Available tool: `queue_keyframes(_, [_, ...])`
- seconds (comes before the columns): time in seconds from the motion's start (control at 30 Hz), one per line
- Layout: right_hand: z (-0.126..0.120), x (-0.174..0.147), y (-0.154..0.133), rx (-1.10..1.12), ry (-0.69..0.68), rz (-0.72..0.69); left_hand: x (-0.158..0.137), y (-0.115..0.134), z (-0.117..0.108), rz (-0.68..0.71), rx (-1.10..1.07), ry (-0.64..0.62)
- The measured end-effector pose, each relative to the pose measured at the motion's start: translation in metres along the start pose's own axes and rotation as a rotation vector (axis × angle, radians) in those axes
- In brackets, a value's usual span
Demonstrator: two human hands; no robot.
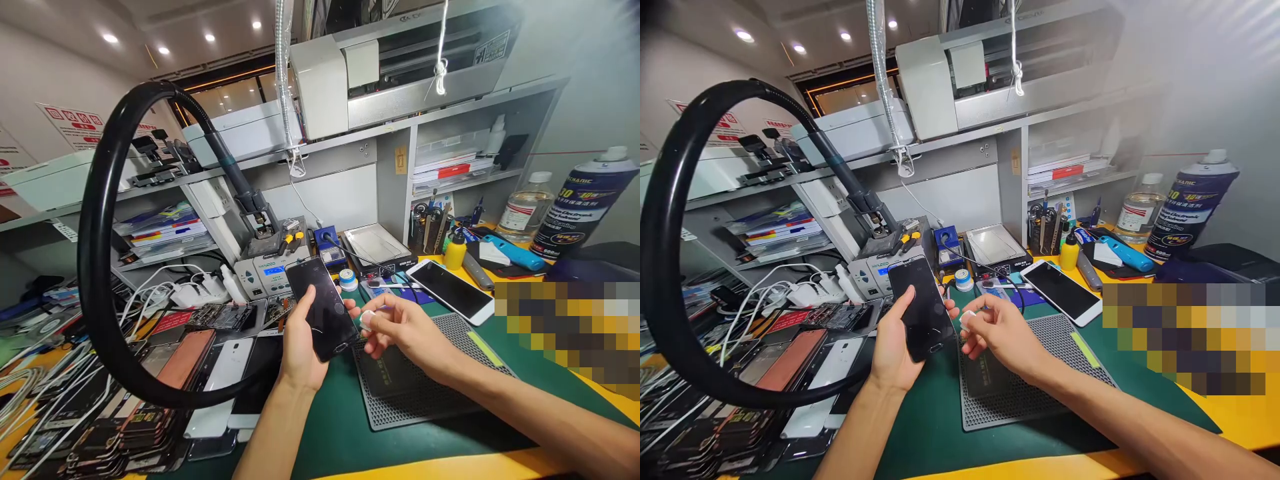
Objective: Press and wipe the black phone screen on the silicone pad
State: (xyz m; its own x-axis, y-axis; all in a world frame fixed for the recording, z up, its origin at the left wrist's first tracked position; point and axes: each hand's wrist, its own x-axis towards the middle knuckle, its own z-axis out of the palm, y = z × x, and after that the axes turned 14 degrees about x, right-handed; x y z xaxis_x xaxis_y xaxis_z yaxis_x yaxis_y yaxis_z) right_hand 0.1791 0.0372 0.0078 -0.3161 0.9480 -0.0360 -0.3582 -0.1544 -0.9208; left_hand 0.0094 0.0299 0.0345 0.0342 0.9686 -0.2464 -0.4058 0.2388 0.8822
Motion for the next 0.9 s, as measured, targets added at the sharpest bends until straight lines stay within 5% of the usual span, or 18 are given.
queue_keyframes(0.2, [-0.0053, 0.0020, -0.0033, -0.070, -0.001, -0.007, -0.0010, -0.0059, 0.0022, 0.154, 0.090, 0.059])
queue_keyframes(0.43, [-0.0036, -0.0026, -0.0035, 0.085, -0.202, 0.173, -0.0022, -0.0066, 0.0056, 0.162, 0.147, 0.069])
queue_keyframes(0.9, [-0.0025, -0.0058, -0.0031, -0.078, -0.262, 0.143, -0.0020, -0.0077, 0.0065, 0.177, 0.140, 0.113])
